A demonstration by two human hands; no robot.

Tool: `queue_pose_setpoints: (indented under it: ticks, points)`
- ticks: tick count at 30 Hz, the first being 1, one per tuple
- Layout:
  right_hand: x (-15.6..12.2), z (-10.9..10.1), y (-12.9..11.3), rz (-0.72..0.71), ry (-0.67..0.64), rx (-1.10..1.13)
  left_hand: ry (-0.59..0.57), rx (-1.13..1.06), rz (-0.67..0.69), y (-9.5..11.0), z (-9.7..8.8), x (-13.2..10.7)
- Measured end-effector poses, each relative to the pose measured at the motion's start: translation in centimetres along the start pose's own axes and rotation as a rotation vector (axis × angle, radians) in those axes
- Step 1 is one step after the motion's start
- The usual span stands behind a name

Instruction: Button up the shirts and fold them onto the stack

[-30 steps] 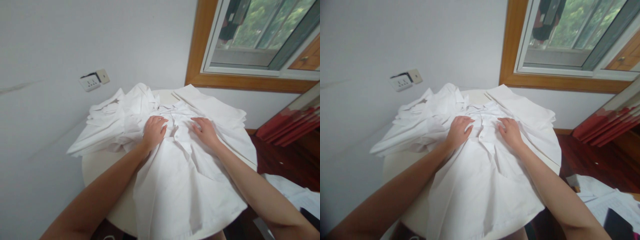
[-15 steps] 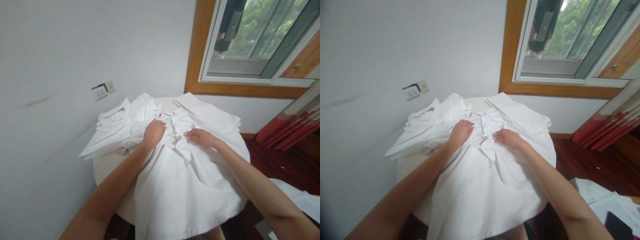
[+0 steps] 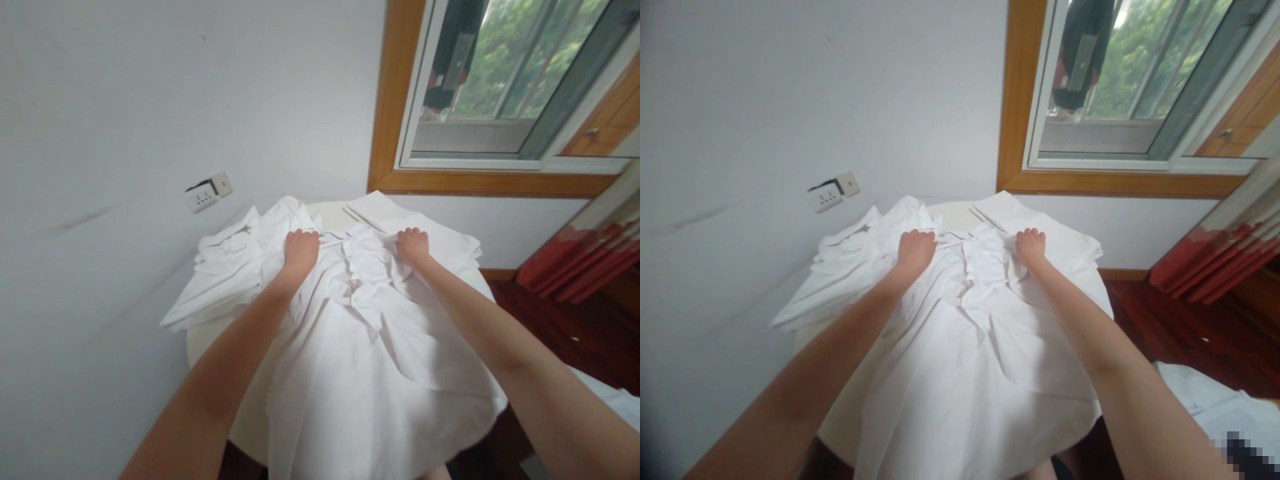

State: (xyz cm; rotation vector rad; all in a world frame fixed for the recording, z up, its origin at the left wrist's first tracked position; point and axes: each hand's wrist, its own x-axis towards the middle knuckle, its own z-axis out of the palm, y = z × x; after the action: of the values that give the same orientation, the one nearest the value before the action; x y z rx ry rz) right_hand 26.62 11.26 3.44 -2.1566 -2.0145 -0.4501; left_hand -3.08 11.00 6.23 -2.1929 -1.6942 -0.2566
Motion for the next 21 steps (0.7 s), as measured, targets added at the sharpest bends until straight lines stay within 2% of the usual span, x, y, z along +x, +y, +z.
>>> queue_pose_setpoints:
  ticks: [3, 5, 9, 12, 16, 21]
  points:
    - [0.6, -1.5, 0.9, 0.114, 0.03, 0.146, -0.01, -0.015, -0.081, -0.9, -2.2, 0.5]
    - [1.0, -3.0, 2.1, 0.153, 0.098, 0.255, 0.018, -0.01, -0.134, -1.9, -4.0, 0.7]
    - [1.5, -5.9, 5.0, 0.122, 0.316, 0.384, 0.091, 0.023, -0.224, -4.2, -7.4, 1.5]
    - [2.2, -6.9, 6.2, 0.119, 0.398, 0.388, 0.102, 0.041, -0.27, -5.7, -9.0, 2.4]
    - [3.4, -6.4, 6.3, 0.113, 0.384, 0.296, 0.093, 0.046, -0.251, -6.9, -9.4, 4.0]
    - [4.5, -3.9, 5.7, 0.081, 0.327, 0.159, 0.032, 0.075, -0.09, -8.0, -7.2, 5.6]
